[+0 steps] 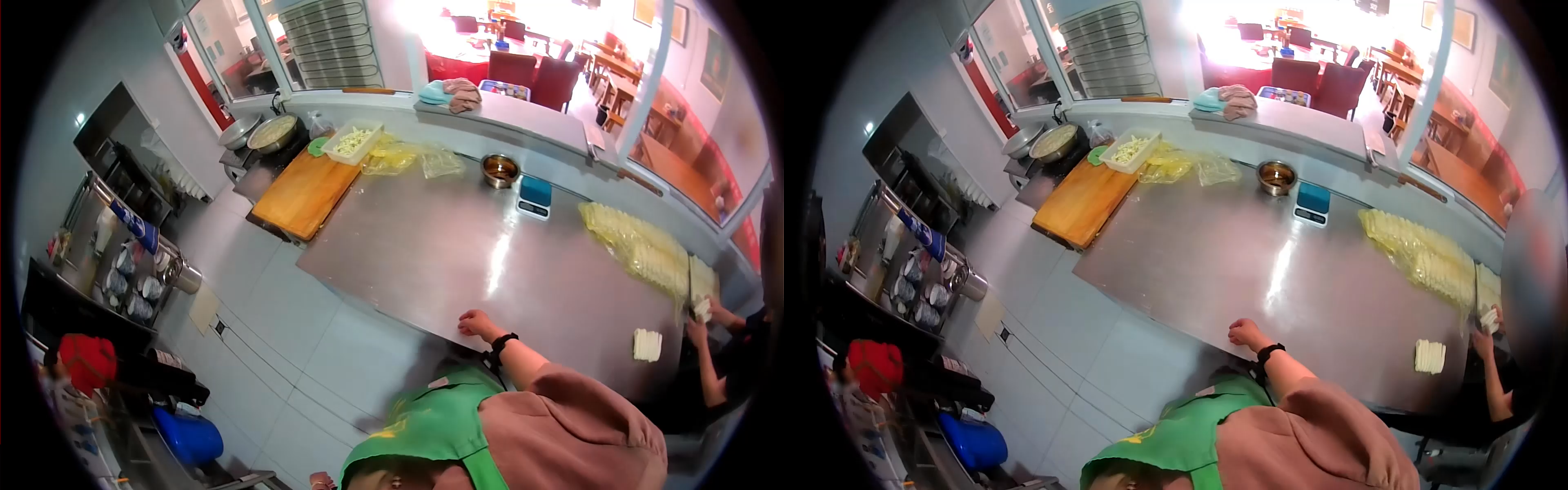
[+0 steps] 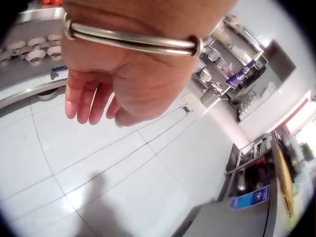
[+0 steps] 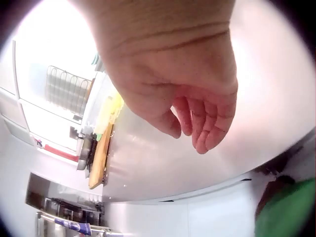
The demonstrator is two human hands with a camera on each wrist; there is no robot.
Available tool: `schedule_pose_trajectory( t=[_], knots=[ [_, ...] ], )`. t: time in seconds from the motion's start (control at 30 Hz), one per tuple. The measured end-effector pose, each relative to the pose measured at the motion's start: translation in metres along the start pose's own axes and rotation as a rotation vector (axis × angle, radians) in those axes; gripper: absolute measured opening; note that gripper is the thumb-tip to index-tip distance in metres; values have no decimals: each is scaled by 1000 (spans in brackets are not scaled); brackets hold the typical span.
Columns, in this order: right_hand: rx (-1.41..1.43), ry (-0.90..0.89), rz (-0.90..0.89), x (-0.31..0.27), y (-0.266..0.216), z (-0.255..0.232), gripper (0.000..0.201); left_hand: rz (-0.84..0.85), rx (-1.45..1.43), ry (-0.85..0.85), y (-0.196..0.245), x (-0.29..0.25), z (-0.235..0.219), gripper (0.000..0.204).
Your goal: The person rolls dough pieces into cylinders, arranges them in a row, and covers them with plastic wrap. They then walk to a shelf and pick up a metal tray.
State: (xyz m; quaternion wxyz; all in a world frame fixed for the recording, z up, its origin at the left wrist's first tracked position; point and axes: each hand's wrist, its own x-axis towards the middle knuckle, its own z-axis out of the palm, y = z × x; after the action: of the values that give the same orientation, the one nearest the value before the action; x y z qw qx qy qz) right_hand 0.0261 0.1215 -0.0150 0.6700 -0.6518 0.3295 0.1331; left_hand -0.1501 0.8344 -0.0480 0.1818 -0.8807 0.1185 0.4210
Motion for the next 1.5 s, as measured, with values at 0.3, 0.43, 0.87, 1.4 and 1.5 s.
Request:
schedule_pose_trajectory(
  t=[0.3,0.43,0.87,1.4,1.5],
  knots=[
    [-26,314,-34,163,-110,25,29,-143,-1061,134,6,118,-99,22],
    [-405,834,-262,281,-167,6,54,-145,-1122,169,-19,173,-189,22],
    [-575,664,-451,565,-356,-88,76,-268,-1170,-10,-53,294,-370,25],
    [739,224,-401,538,-419,5,47,53,-1331,197,-114,349,-397,32],
    [627,202,-182,419,-392,12,58,202,-1219,94,-64,379,-537,36]
  ],
)
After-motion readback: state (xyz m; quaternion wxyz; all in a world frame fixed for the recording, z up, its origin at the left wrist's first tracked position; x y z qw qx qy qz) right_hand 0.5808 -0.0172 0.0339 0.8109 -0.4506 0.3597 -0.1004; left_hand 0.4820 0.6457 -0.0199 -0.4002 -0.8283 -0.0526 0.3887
